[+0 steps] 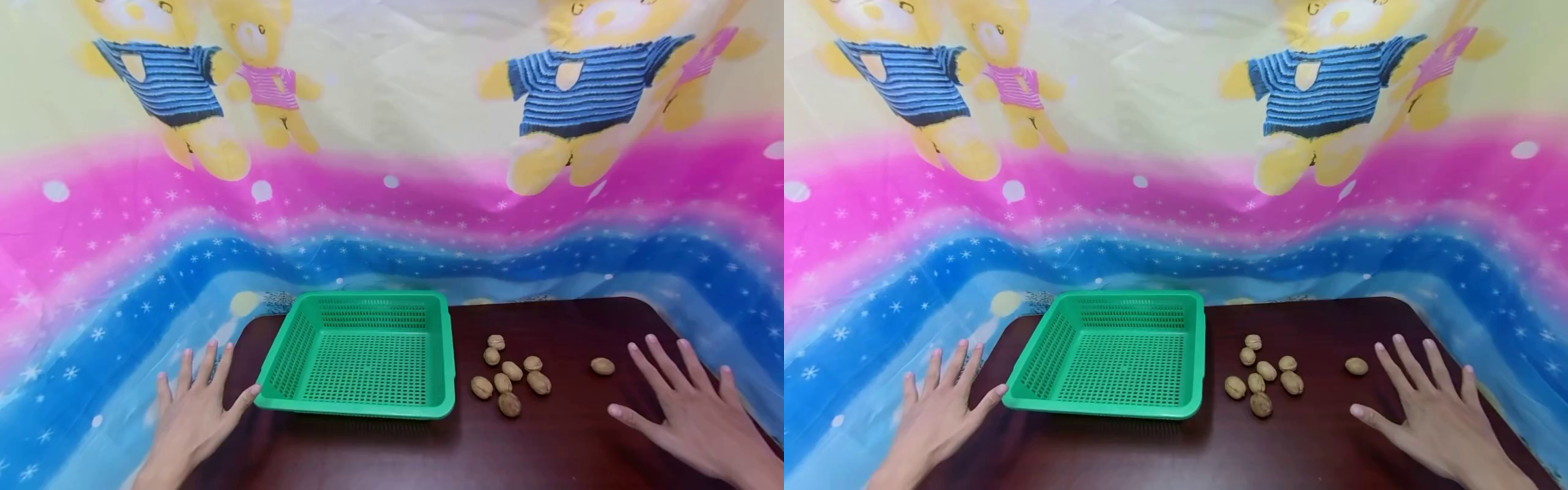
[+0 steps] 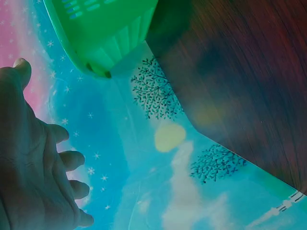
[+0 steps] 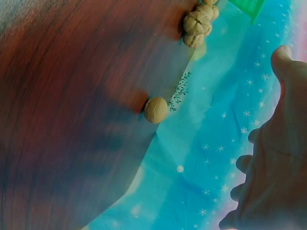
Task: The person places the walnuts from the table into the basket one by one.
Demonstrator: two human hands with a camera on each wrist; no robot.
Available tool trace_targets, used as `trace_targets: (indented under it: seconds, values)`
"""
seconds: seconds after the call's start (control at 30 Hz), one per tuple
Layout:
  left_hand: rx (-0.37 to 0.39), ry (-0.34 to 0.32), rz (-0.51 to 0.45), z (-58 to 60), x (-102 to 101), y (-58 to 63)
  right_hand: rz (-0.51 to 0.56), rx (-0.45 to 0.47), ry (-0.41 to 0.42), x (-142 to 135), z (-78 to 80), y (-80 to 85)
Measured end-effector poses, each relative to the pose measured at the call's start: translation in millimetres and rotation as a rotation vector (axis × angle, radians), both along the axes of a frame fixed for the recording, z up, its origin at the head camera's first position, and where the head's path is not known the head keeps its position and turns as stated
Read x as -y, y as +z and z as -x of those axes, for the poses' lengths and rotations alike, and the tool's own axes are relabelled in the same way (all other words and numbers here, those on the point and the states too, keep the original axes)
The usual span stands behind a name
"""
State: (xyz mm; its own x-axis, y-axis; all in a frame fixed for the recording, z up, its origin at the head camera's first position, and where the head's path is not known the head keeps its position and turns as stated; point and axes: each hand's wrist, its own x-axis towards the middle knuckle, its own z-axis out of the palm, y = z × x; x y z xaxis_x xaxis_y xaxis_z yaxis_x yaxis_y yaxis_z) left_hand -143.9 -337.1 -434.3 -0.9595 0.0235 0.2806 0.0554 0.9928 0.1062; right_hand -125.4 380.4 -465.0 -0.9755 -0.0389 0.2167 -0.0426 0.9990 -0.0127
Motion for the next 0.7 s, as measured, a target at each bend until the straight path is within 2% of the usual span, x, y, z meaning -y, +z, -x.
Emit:
trace_targets:
  seconds: [0.23,0.37,0.57,0.7]
  values:
    - [0.053,-0.011,-0.011,6.2,-8,-0.3,0.089,0.073,0.042,3,2.6,-4.2]
    - [0.090,-0.013,-0.046,10.7,-11,-4.1,0.131,0.078,0.103,13,6.5,-9.1]
    - [0.151,-0.052,-0.184,17.8,-17,-12.4,0.200,0.040,0.219,35,11.3,-19.3]
    - [0.196,-0.077,-0.300,22.2,-21,-20.1,0.256,0.068,0.240,46,16.7,-25.2]
